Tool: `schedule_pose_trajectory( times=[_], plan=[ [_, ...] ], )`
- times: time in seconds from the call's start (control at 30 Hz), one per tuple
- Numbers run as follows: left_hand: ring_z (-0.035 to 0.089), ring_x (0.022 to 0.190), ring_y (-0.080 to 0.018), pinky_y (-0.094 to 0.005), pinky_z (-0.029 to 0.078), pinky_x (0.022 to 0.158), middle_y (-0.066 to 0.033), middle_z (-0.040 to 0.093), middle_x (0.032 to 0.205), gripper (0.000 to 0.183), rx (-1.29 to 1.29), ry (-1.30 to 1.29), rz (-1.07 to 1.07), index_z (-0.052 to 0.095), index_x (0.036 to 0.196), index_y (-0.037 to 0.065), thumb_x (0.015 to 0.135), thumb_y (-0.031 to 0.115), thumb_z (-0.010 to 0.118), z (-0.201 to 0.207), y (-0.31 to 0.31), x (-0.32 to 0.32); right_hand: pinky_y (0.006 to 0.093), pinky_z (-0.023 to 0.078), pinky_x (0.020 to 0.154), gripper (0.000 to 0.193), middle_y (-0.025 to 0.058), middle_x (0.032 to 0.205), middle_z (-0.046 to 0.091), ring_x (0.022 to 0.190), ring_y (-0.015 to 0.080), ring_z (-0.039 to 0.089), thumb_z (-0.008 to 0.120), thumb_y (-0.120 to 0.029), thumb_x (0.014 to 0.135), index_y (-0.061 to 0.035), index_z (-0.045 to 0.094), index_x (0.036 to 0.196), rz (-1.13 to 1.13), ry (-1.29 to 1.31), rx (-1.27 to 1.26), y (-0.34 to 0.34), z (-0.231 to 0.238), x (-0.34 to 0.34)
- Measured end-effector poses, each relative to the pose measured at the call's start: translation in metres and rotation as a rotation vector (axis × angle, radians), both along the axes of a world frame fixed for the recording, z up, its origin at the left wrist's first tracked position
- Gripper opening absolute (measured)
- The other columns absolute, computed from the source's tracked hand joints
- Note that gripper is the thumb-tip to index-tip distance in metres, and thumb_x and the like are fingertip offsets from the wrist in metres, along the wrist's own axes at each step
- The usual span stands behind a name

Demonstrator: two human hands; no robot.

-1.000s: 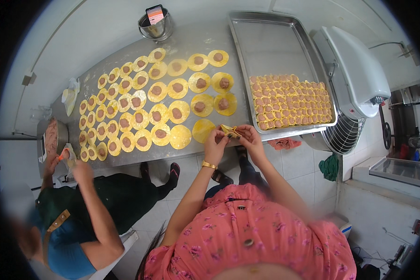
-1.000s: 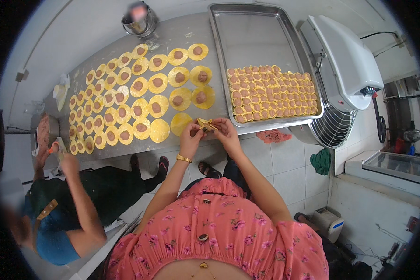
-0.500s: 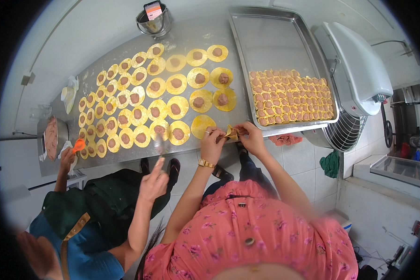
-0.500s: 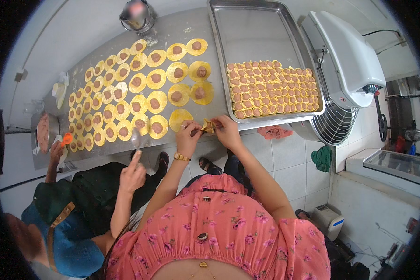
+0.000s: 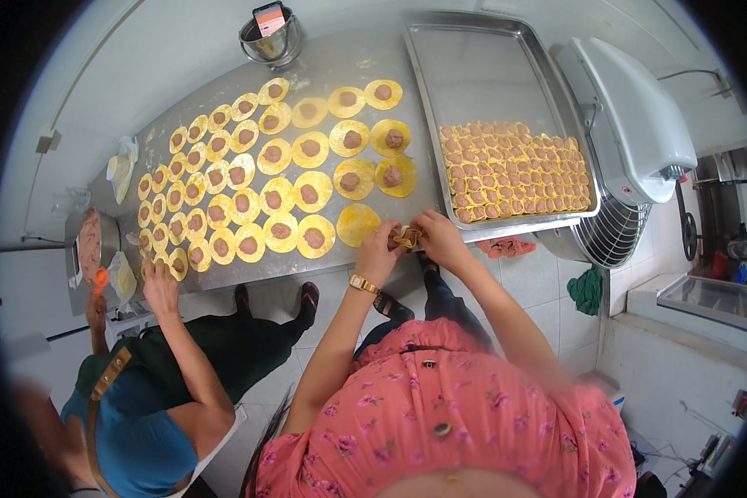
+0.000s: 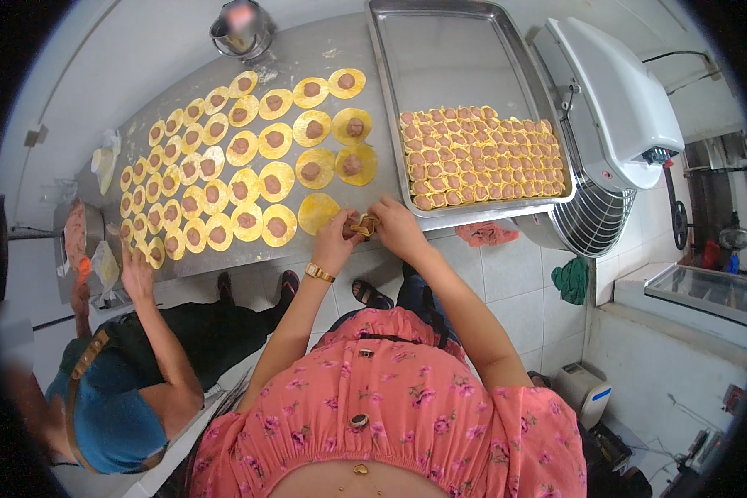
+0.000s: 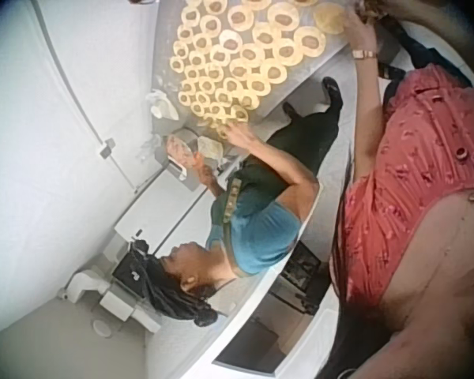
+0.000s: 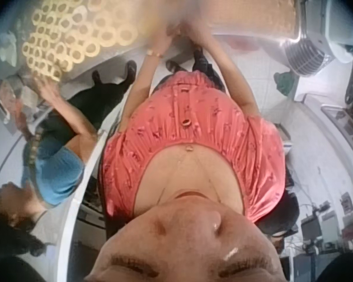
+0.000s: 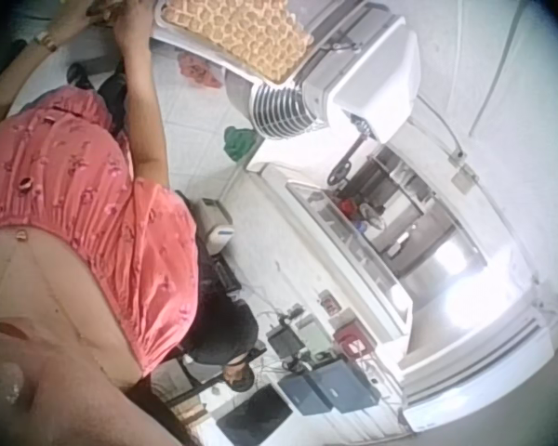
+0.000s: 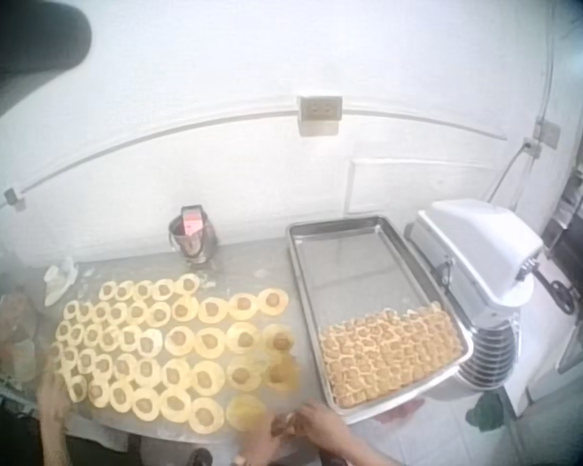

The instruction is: The person folds round yellow dough wrappers around a filling and places the finished pastries onto a metal tray. Another person works alongside, preparing additional dough wrappers on the table.

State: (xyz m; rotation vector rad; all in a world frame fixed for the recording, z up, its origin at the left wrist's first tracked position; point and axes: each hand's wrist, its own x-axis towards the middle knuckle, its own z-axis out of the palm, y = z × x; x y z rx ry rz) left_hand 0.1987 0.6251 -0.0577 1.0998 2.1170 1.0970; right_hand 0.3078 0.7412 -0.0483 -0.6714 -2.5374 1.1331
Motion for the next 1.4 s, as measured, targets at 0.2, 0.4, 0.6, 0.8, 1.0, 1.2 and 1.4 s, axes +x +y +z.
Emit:
schedule_pose_trajectory(
  times=[0.2, 0.4, 0.6, 0.8, 1.0, 1.2, 1.4],
  plan=[
    [0.065, 0.074, -0.0201, -0.0291, 0.052, 0.064, -0.0107, 0.065, 0.081, 0.032, -0.015, -0.024, -0.056, 0.059, 0.096, 0.001, 0.066, 0.002, 0.071, -0.004, -0.004, -0.006, 0.0415, 0.045, 0.071, 0.024, 0.0148, 0.085, 0.054, 0.086, 0.0353, 0.054, 0.055, 0.006, 0.067, -0.0013, 0.057, 0.090, -0.016, 0.019, -0.094, -0.005, 0.004, 0.005],
    [0.063, 0.071, -0.0229, -0.0329, 0.049, 0.061, -0.0103, 0.063, 0.076, 0.025, -0.095, 0.097, -0.112, 0.057, 0.085, 0.004, 0.065, 0.006, 0.072, 0.001, 0.001, -0.011, 0.0401, 0.045, 0.073, 0.026, 0.0147, 0.088, 0.054, 0.088, 0.0353, 0.053, 0.055, 0.007, 0.064, -0.0014, 0.056, 0.089, 0.008, 0.046, -0.050, -0.008, 0.003, -0.001],
    [0.058, 0.071, -0.0258, -0.0367, 0.047, 0.061, -0.0078, 0.057, 0.077, 0.025, -0.084, 0.277, -0.086, 0.053, 0.078, 0.005, 0.062, 0.008, 0.073, 0.010, 0.004, -0.008, 0.0405, 0.044, 0.074, 0.028, 0.0139, 0.089, 0.055, 0.088, 0.0351, 0.053, 0.054, 0.008, 0.063, -0.0018, 0.056, 0.089, -0.039, 0.069, 0.030, -0.010, 0.002, -0.006],
    [0.061, 0.071, -0.0229, -0.0326, 0.049, 0.061, -0.0089, 0.060, 0.078, 0.029, -0.052, 0.073, -0.048, 0.055, 0.087, 0.006, 0.064, 0.006, 0.072, 0.005, 0.003, -0.006, 0.0404, 0.044, 0.074, 0.029, 0.0135, 0.090, 0.055, 0.089, 0.0350, 0.052, 0.053, 0.009, 0.063, -0.0018, 0.056, 0.089, -0.047, 0.087, -0.053, -0.011, 0.000, -0.004],
    [0.063, 0.071, -0.0220, -0.0303, 0.050, 0.063, -0.0101, 0.062, 0.080, 0.033, -0.038, -0.022, -0.023, 0.056, 0.095, 0.005, 0.066, 0.003, 0.071, 0.004, 0.003, -0.003, 0.0409, 0.044, 0.075, 0.036, 0.0146, 0.094, 0.054, 0.092, 0.0358, 0.052, 0.053, 0.009, 0.062, -0.0024, 0.055, 0.096, 0.010, 0.053, -0.034, -0.009, -0.002, -0.002],
    [0.062, 0.076, -0.0235, -0.0313, 0.050, 0.066, -0.0120, 0.061, 0.086, 0.033, 0.058, 0.167, -0.036, 0.058, 0.094, 0.004, 0.063, 0.000, 0.070, 0.000, 0.004, -0.003, 0.0417, 0.044, 0.074, 0.032, 0.0161, 0.091, 0.054, 0.091, 0.0368, 0.052, 0.054, 0.007, 0.063, -0.0017, 0.056, 0.094, -0.138, 0.003, 0.054, -0.019, -0.003, 0.000],
    [0.059, 0.081, -0.0294, -0.0361, 0.048, 0.071, -0.0123, 0.059, 0.091, 0.034, 0.042, 0.038, -0.087, 0.058, 0.097, 0.004, 0.065, 0.000, 0.068, -0.009, 0.006, -0.008, 0.0424, 0.044, 0.074, 0.033, 0.0164, 0.089, 0.052, 0.088, 0.0374, 0.052, 0.056, 0.005, 0.065, -0.0026, 0.055, 0.097, -0.030, 0.021, 0.003, -0.007, 0.000, -0.004]
  ],
)
